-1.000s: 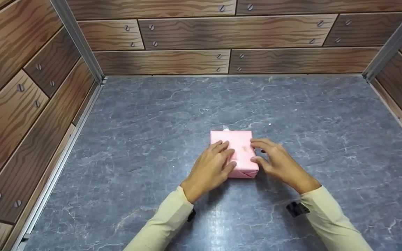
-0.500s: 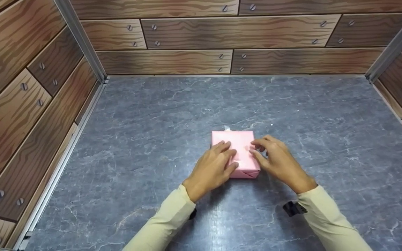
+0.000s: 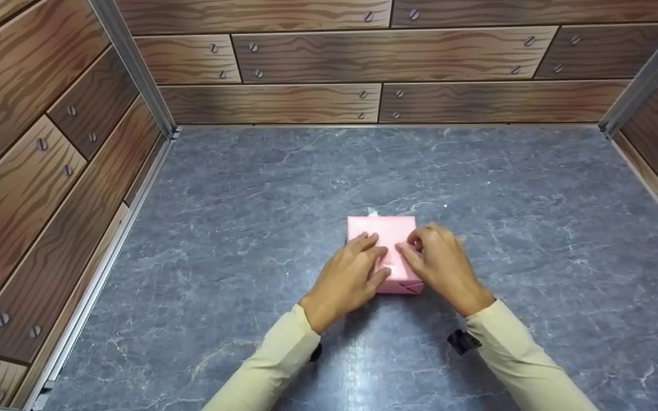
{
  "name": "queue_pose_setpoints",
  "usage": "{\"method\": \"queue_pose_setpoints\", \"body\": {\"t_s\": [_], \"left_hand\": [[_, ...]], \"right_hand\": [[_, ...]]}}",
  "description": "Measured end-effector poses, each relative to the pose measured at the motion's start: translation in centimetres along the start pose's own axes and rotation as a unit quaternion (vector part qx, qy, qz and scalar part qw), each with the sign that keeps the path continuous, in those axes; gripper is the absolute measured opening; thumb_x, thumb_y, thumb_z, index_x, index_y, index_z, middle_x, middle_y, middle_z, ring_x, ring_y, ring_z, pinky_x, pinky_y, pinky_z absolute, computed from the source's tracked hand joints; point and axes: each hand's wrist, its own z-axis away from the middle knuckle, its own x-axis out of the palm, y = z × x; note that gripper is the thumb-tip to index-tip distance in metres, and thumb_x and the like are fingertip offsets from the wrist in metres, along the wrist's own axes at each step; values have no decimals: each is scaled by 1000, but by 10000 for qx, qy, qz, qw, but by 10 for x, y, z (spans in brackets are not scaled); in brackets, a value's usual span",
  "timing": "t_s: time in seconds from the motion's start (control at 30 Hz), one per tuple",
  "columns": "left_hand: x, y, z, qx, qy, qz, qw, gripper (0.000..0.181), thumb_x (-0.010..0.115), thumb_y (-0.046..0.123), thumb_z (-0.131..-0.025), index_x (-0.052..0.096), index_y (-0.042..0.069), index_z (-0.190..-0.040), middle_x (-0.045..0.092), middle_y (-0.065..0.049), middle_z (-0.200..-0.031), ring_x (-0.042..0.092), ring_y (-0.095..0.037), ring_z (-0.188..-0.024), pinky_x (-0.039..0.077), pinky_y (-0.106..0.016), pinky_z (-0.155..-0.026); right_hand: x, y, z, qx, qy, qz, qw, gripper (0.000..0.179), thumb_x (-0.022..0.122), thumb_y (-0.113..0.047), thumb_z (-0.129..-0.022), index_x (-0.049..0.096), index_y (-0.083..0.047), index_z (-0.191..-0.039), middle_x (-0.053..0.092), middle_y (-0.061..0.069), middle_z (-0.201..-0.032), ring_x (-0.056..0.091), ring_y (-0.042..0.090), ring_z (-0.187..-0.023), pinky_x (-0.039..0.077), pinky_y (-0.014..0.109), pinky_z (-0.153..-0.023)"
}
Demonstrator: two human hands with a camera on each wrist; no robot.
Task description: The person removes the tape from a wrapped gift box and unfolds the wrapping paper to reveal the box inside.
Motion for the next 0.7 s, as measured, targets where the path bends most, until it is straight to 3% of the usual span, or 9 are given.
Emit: {"method": "queue_pose_setpoints", "body": {"t_s": [0.37,0.7], "left_hand": [[0,0,0,35,113,-85,9999,34,68,27,-96,71,6,-123,60,-16,-139,52,-30,-135,42,-40,-112],[0,0,2,41,100,-9,9999,35,68,27,-97,70,6,-124,59,-16,-141,50,-30,-136,41,-40,-113]], "right_hand": [[-2,1,-1,21,-84,83,9999,5,73,-2,-84,73,2,-82,67,13,-79,65,31,-72,56,48,-67],[-7,4,0,50,-118,27,9999,4,71,1,-84,71,1,-81,66,13,-77,64,30,-69,54,50,-65]]}}
